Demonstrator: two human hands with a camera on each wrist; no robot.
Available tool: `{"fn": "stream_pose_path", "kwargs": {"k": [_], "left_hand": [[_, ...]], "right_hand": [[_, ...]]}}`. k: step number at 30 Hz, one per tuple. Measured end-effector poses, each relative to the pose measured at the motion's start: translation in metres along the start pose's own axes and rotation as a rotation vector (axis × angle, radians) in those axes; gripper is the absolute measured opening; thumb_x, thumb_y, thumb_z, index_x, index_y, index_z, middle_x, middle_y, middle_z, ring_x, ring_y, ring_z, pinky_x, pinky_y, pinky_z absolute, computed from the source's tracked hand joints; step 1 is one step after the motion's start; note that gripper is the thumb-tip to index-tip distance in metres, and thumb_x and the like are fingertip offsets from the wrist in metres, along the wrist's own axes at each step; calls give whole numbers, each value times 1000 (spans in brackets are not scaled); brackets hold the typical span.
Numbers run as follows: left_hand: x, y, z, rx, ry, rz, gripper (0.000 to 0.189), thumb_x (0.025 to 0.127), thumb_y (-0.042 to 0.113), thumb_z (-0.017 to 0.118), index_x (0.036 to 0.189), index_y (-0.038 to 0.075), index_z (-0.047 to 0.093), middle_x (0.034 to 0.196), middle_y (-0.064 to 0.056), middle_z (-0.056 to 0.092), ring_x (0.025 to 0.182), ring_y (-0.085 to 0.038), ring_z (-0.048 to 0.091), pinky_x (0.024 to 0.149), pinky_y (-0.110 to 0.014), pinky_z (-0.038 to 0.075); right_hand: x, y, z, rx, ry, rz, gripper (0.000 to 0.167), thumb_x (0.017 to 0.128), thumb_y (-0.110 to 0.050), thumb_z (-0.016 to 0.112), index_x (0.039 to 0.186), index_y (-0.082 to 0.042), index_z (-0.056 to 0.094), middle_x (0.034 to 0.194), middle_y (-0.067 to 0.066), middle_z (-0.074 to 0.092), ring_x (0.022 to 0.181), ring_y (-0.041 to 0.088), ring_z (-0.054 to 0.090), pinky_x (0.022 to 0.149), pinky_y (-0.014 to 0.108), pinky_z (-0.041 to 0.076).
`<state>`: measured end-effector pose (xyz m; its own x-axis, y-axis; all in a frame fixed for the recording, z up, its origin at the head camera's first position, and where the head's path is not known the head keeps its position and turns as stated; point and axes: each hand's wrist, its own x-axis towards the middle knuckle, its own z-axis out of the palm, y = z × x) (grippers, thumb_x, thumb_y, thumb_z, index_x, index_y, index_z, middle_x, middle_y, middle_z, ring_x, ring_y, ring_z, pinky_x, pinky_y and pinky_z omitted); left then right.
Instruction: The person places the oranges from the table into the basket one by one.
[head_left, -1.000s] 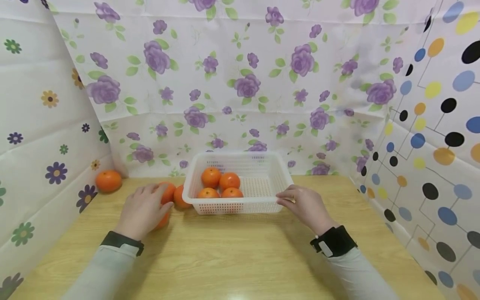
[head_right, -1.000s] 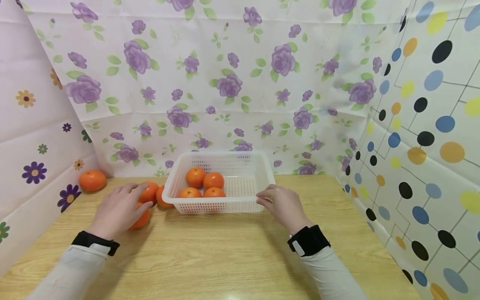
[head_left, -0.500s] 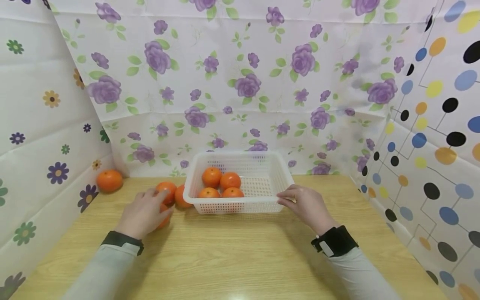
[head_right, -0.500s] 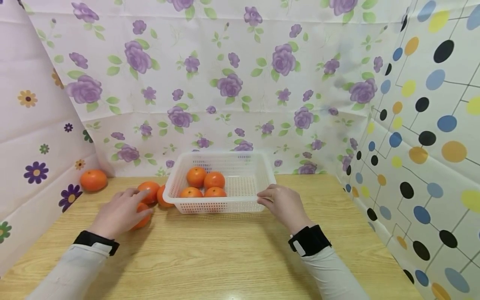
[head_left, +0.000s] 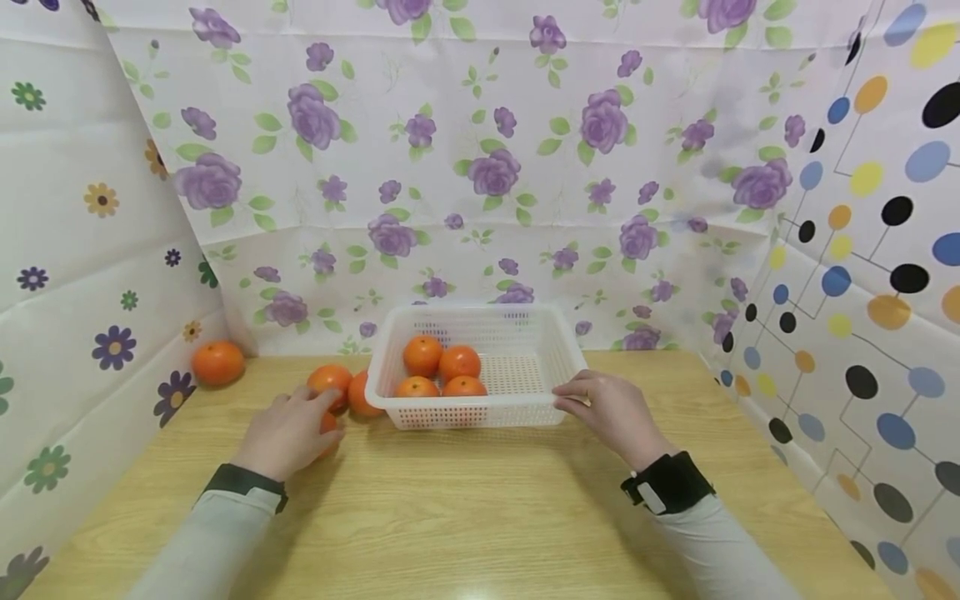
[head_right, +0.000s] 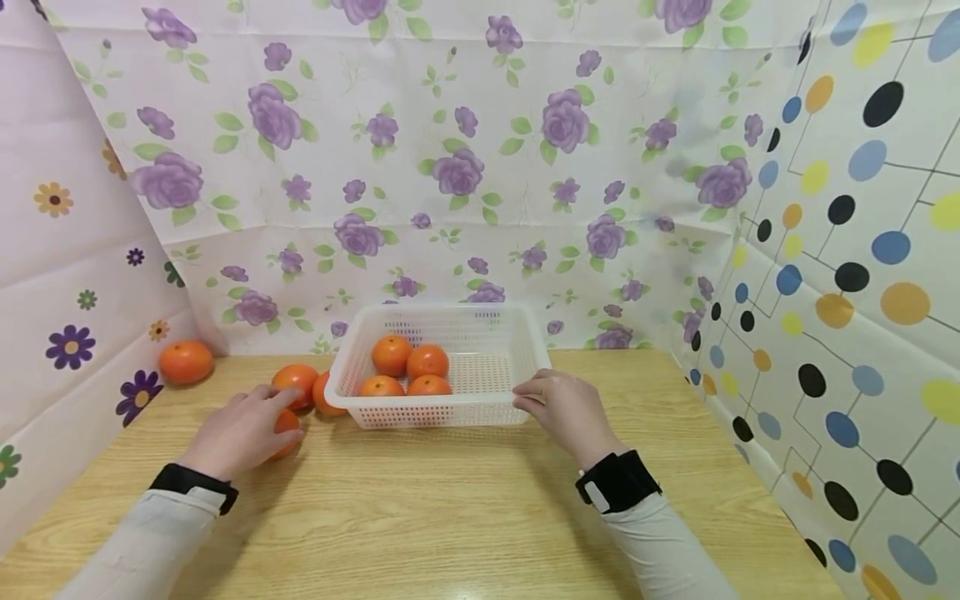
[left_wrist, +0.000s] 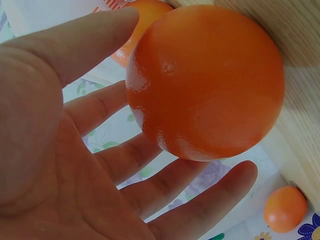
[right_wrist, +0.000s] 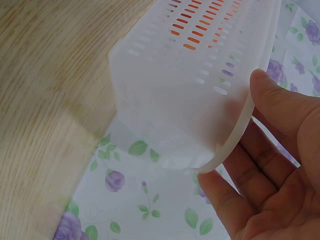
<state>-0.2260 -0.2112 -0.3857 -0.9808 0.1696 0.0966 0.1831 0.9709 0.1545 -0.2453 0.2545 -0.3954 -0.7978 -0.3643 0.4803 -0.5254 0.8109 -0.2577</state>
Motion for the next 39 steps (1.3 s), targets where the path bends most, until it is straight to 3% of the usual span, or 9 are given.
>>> {"fn": "stream_pose_path", "kwargs": {"k": [19,39], "left_hand": [[-2,0,3,26,3,22,60,93,26,89,143,2,68,133,-31,65,102,-48,64,88,-69,58],[-3,-2,1,-24,-34,6,59,89,18,89,142,2,68,129,-28,66,99,-44,63,91,-66,56]], "right_hand": [[-1,-1,0,-9,-6,5,19,97,-23,87,112,-12,88,103,-1,80,80,13,71,69,35,57],[0,0,1,-3,-1,6,19,97,-23,87,112,-12,88,102,-1,80,78,11,69,67,35,56]]}}
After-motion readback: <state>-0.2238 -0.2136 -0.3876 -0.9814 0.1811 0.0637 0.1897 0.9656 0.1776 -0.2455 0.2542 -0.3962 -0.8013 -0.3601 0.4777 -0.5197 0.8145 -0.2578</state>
